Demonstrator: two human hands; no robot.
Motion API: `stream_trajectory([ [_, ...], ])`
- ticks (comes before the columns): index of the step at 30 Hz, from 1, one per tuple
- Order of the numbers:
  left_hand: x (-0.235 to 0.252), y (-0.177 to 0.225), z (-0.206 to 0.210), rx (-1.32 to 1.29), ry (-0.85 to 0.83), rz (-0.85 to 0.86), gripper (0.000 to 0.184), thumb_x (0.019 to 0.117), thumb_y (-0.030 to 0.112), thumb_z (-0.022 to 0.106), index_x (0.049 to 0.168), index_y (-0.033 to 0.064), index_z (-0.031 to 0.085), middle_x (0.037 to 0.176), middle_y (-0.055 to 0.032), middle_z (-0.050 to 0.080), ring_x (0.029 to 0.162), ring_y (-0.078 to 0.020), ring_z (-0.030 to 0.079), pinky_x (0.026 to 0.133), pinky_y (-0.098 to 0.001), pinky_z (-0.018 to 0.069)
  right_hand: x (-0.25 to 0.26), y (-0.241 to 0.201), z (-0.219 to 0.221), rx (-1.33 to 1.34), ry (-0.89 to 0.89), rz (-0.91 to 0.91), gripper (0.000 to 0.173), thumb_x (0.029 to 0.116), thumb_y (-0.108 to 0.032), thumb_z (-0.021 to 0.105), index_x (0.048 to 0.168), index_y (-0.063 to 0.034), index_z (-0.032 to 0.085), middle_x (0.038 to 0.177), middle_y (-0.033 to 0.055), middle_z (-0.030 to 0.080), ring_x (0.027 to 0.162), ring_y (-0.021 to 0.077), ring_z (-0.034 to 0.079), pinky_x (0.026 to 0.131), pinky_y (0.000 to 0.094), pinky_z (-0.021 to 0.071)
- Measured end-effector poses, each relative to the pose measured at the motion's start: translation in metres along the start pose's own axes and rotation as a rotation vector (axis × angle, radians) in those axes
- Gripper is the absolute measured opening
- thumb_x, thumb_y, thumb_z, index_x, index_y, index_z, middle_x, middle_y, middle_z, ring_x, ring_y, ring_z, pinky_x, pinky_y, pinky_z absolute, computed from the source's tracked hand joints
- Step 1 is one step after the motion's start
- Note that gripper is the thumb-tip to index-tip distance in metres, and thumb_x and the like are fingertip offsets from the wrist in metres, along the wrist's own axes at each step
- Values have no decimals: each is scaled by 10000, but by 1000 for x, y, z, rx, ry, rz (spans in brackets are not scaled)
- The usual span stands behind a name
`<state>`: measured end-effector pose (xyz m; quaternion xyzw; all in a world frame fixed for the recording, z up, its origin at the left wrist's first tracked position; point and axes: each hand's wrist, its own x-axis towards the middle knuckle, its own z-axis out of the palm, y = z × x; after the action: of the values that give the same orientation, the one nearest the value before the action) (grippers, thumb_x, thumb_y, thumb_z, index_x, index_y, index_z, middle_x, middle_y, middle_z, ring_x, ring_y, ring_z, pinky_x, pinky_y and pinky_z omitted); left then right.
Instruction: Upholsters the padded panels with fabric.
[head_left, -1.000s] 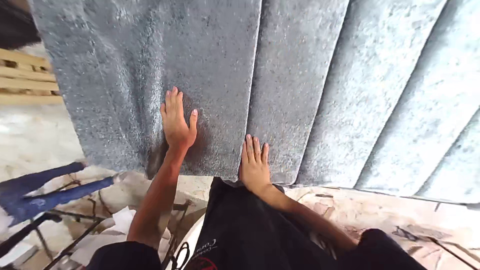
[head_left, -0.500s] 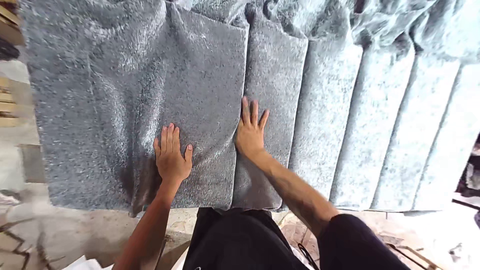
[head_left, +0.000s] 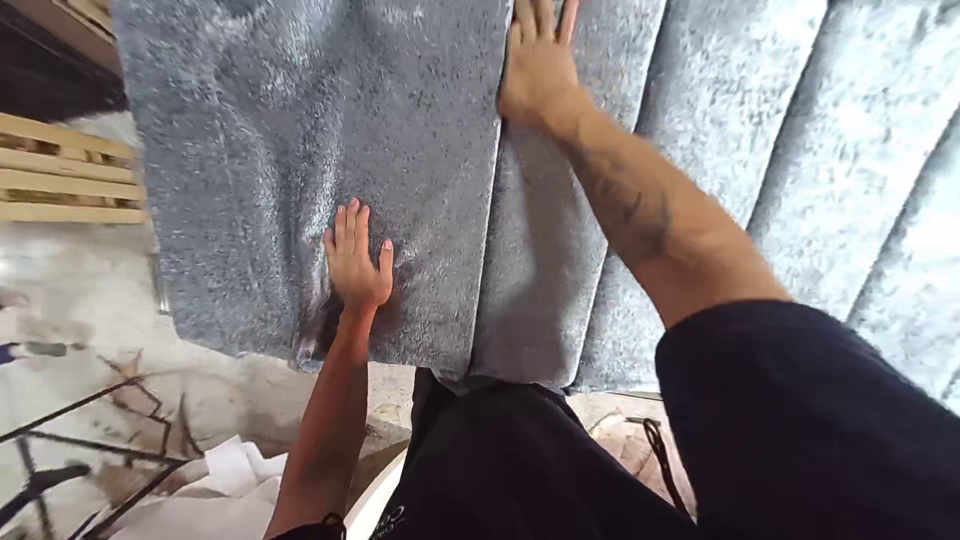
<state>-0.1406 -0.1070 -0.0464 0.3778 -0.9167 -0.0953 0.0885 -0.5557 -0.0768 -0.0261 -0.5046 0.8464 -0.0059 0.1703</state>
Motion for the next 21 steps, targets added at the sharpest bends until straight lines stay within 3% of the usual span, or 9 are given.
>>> stream_trajectory([
  [1, 0, 1, 0, 10, 1, 1, 630, 1030, 508, 357, 1582, 207, 406, 1678, 32, 314, 1571, -178, 212, 1269, -502, 173, -28, -1, 12, -1, 57, -100, 818, 840, -456, 607, 1462, 54, 457, 1636, 276, 289, 1556, 478, 121, 1170, 800, 18],
  [2, -2, 1, -1, 16, -11, -1, 633, 1034, 517, 348, 1591, 217, 387, 1686, 43, 293, 1576, -166, 191, 1275, -493, 158, -62, -5, 28, 2, 111, -214, 727, 878, -475, 538, 1387, 44, 516, 1586, 277, 365, 1548, 461, 172, 1179, 787, 14],
  [5, -7, 1, -1, 22, -35, 11, 643, 1046, 524, 324, 1609, 214, 344, 1701, 52, 248, 1582, -152, 153, 1277, -493, 128, -168, -34, 70, 115, 146, -471, 412, 953, -334, 495, 1158, -29, 682, 1294, 197, 627, 1337, 391, 512, 1241, 655, 139],
  [9, -12, -3, -1, 37, -12, 39, 644, 1049, 546, 302, 1607, 228, 346, 1700, 56, 250, 1581, -155, 162, 1271, -512, 132, -302, -116, 107, 179, 45, -386, 297, 806, -286, 688, 991, -56, 725, 1148, 125, 687, 1237, 372, 555, 1097, 523, 426],
  [12, -12, 2, -4, 44, -43, -21, 651, 1059, 557, 245, 1621, 234, 309, 1712, 55, 211, 1589, -173, 130, 1269, -551, 95, -377, -147, 130, 189, 3, -398, 312, 858, -267, 655, 1038, -16, 702, 1178, 160, 675, 1220, 371, 576, 1101, 504, 428],
  [14, -14, 33, -12, -23, -105, -135, 644, 1080, 488, 268, 1627, 148, 293, 1719, -56, 188, 1593, -284, 113, 1249, -636, 76, -407, -159, 144, 180, 27, -412, 265, 888, -182, 621, 1055, 11, 691, 1171, 178, 667, 1204, 372, 580, 1122, 485, 405],
  [16, -21, 99, -25, -244, -144, -164, 639, 1051, 388, 440, 1541, -19, 392, 1642, -224, 308, 1534, -369, 275, 1239, -579, 238, -423, -168, 156, 162, 78, -418, 210, 898, -115, 595, 1026, 20, 695, 1143, 180, 669, 1177, 368, 589, 1114, 473, 411],
  [18, -40, 169, -23, -567, -175, 7, 606, 1058, 359, 485, 1534, -7, 404, 1596, -200, 402, 1490, -271, 392, 1233, -433, 348, -438, -177, 158, 130, 39, -426, 180, 899, -78, 604, 1003, 43, 688, 1127, 202, 667, 1169, 387, 591, 1103, 488, 420],
  [21, -86, 218, 7, -743, -246, 194, 631, 1068, 371, 494, 1587, 44, 348, 1672, -131, 300, 1541, -225, 303, 1257, -427, 305, -480, -182, 150, 326, -196, -321, 259, 962, -215, 603, 968, 24, 701, 1035, 210, 695, 1078, 389, 654, 965, 565, 505],
])
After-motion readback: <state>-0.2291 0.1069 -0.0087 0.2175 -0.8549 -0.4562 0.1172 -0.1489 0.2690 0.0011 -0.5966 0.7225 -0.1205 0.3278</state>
